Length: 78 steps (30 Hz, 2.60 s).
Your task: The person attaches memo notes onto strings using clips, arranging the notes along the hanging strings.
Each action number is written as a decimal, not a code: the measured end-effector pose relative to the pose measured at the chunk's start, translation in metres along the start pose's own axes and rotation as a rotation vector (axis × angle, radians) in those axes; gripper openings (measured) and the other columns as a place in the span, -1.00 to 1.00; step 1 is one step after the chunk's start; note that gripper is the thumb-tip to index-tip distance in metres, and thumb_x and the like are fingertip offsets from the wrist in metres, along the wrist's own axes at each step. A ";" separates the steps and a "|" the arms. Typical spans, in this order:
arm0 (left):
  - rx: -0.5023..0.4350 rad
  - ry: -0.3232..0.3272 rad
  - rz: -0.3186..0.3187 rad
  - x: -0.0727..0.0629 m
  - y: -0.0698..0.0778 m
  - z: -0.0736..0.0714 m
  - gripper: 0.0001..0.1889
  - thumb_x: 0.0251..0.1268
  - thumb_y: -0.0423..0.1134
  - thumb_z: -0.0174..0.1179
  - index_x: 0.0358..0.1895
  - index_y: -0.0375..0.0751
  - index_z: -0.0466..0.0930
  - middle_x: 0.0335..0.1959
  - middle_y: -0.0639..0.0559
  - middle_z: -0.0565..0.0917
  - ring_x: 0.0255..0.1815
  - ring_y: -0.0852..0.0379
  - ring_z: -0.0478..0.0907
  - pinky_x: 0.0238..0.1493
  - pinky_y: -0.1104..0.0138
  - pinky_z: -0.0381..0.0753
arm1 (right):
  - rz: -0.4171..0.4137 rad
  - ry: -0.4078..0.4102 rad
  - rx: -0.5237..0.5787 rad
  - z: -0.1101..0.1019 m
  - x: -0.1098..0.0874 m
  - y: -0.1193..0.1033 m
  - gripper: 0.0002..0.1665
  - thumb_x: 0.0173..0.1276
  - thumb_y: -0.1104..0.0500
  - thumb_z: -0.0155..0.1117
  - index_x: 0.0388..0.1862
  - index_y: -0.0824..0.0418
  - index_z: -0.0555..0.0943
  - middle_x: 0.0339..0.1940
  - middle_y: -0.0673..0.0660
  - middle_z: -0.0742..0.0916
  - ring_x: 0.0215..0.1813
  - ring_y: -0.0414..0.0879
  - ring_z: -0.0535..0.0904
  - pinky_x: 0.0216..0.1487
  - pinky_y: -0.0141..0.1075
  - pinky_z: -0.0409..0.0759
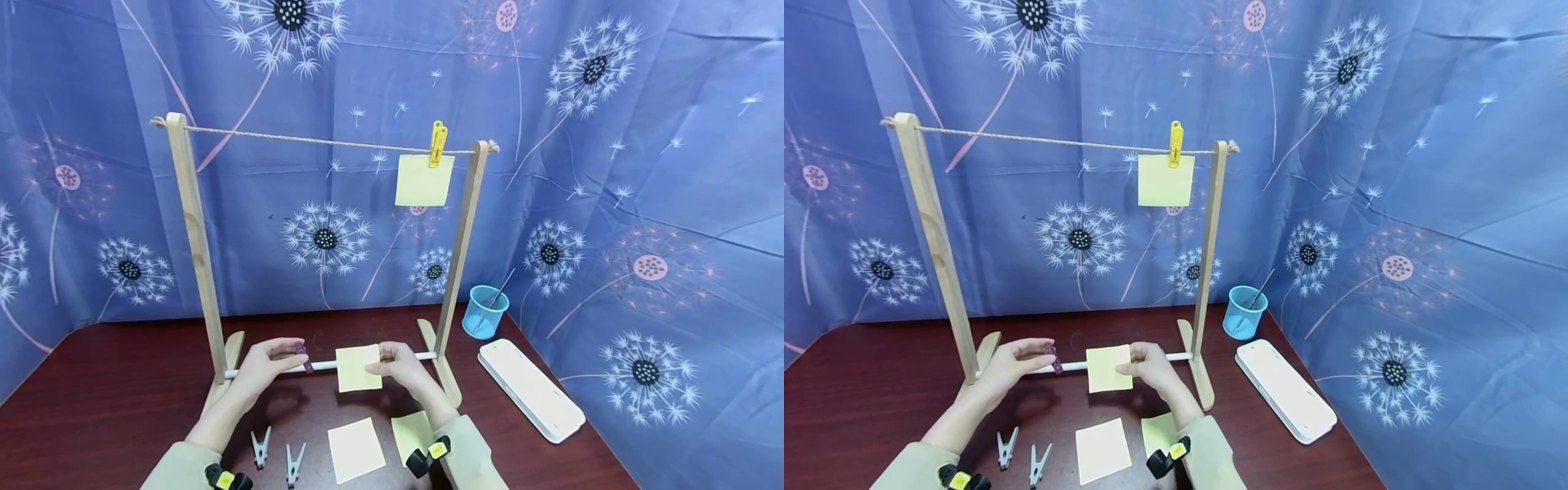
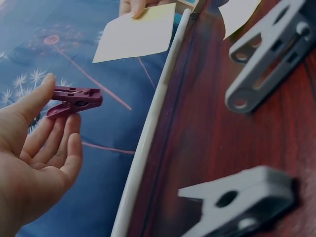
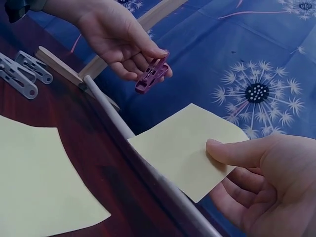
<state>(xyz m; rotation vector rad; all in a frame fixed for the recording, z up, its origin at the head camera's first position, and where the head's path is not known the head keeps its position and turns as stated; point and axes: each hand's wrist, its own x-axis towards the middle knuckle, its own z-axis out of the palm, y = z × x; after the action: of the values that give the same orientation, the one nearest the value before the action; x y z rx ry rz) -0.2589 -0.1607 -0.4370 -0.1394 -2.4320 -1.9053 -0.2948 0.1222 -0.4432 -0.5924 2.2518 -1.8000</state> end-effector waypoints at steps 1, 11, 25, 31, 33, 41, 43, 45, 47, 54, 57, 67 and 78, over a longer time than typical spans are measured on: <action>0.009 0.008 0.014 0.000 0.002 0.000 -0.50 0.21 -0.22 0.36 0.18 -0.37 0.55 0.02 -0.19 0.69 -0.12 0.37 0.60 -0.08 0.46 0.57 | -0.004 0.005 0.000 0.000 0.001 -0.002 -0.72 0.20 0.39 0.33 -0.23 0.61 0.52 -0.54 -0.13 0.62 -0.42 -0.32 0.47 -0.29 -0.43 0.45; 0.059 0.025 0.122 0.007 0.031 -0.002 -0.51 0.19 -0.21 0.37 0.17 -0.36 0.57 0.06 -0.26 0.67 -0.09 0.36 0.60 -0.07 0.50 0.56 | -0.031 0.032 -0.009 -0.004 0.003 -0.035 -0.76 0.23 0.41 0.32 -0.22 0.60 0.55 -0.47 -0.03 0.68 -0.40 -0.29 0.53 -0.26 -0.41 0.54; 0.189 -0.092 0.248 0.023 0.070 -0.011 -0.53 0.15 -0.20 0.41 0.13 -0.29 0.62 -0.11 -0.16 0.74 -0.10 0.09 0.67 -0.14 0.41 0.61 | -0.129 0.105 -0.136 -0.014 0.017 -0.055 -0.74 0.25 0.32 0.37 -0.44 0.42 0.46 -0.62 -0.07 0.44 -0.50 -0.28 0.30 -0.37 -0.43 0.33; 0.252 -0.136 0.287 0.028 0.094 -0.014 -0.52 0.19 -0.19 0.38 0.16 -0.31 0.60 -0.10 -0.18 0.74 -0.09 0.05 0.69 -0.09 0.34 0.62 | -0.106 0.160 -0.239 -0.017 0.020 -0.074 -0.77 0.27 0.20 0.39 -0.42 0.27 0.52 -0.55 -0.10 0.54 -0.45 -0.29 0.43 -0.34 -0.40 0.36; 0.262 -0.140 0.294 0.030 0.103 -0.015 -0.52 0.20 -0.18 0.38 0.17 -0.31 0.59 -0.10 -0.19 0.74 -0.09 0.05 0.70 -0.08 0.33 0.62 | -0.112 0.162 -0.250 -0.017 0.022 -0.081 -0.82 0.27 0.20 0.39 -0.37 0.27 0.57 -0.52 -0.08 0.62 -0.42 -0.29 0.49 -0.31 -0.39 0.41; 0.288 -0.054 0.392 0.039 0.138 -0.013 -0.55 0.15 -0.22 0.41 0.13 -0.23 0.64 -0.13 -0.16 0.75 -0.14 0.05 0.71 -0.11 0.33 0.64 | -0.201 0.229 -0.200 -0.017 0.036 -0.103 -0.82 0.26 0.32 0.37 -0.18 0.39 0.64 -0.38 0.14 0.73 -0.39 -0.30 0.60 -0.29 -0.43 0.51; 0.300 -0.029 0.431 0.040 0.149 -0.011 -0.55 0.14 -0.22 0.42 0.13 -0.21 0.65 -0.14 -0.14 0.76 -0.15 0.06 0.71 -0.10 0.30 0.64 | -0.229 0.257 -0.195 -0.018 0.040 -0.109 -0.80 0.25 0.33 0.37 -0.16 0.41 0.64 -0.37 0.21 0.74 -0.41 -0.31 0.60 -0.34 -0.44 0.49; 0.308 -0.016 0.462 0.041 0.161 -0.010 -0.55 0.13 -0.22 0.42 0.13 -0.20 0.65 -0.16 -0.14 0.76 -0.15 0.05 0.71 -0.09 0.26 0.63 | -0.260 0.276 -0.201 -0.018 0.043 -0.117 -0.77 0.26 0.33 0.37 -0.14 0.43 0.64 -0.36 0.27 0.74 -0.43 -0.32 0.60 -0.38 -0.44 0.47; 0.324 -0.013 0.487 0.042 0.174 -0.010 -0.54 0.13 -0.22 0.42 0.14 -0.20 0.64 -0.15 -0.13 0.76 -0.14 0.04 0.71 -0.09 0.23 0.64 | -0.283 0.289 -0.201 -0.019 0.046 -0.126 -0.76 0.26 0.34 0.37 -0.13 0.45 0.64 -0.34 0.32 0.74 -0.43 -0.32 0.60 -0.39 -0.46 0.48; 0.389 -0.001 0.604 0.048 0.217 -0.015 -0.54 0.16 -0.24 0.41 0.16 -0.21 0.62 -0.09 -0.15 0.72 -0.08 -0.03 0.69 -0.03 0.11 0.60 | -0.320 0.326 -0.245 -0.023 0.054 -0.156 -0.74 0.26 0.30 0.38 -0.10 0.41 0.65 -0.31 0.31 0.75 -0.41 -0.25 0.66 -0.35 -0.47 0.53; 0.414 -0.010 0.655 0.049 0.233 -0.015 -0.54 0.14 -0.25 0.42 0.15 -0.20 0.63 -0.11 -0.13 0.72 -0.08 0.00 0.68 0.00 0.12 0.58 | -0.343 0.327 -0.279 -0.023 0.054 -0.166 -0.74 0.26 0.30 0.38 -0.10 0.40 0.66 -0.29 0.33 0.76 -0.36 -0.08 0.73 -0.36 -0.47 0.52; 0.371 -0.001 0.720 0.055 0.280 -0.005 -0.54 0.12 -0.26 0.44 0.14 -0.19 0.65 -0.10 -0.13 0.71 -0.10 0.03 0.65 0.04 0.15 0.58 | -0.456 0.377 -0.305 -0.029 0.055 -0.196 -0.78 0.26 0.31 0.38 -0.14 0.41 0.65 -0.23 0.35 0.77 -0.23 0.15 0.77 -0.39 -0.47 0.52; 0.300 0.041 0.740 0.061 0.314 0.000 -0.54 0.17 -0.28 0.40 0.17 -0.21 0.62 -0.04 -0.16 0.72 -0.08 0.05 0.68 0.00 0.31 0.60 | -0.492 0.427 -0.322 -0.038 0.054 -0.233 -0.71 0.28 0.29 0.37 -0.06 0.41 0.61 -0.19 0.36 0.76 -0.18 0.17 0.76 -0.37 -0.51 0.50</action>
<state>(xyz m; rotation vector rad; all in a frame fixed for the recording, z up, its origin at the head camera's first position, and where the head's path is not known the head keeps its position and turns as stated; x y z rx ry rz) -0.2882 -0.0839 -0.1280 -0.8340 -2.1526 -1.2001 -0.3156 0.0909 -0.2036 -0.9705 2.9244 -1.9297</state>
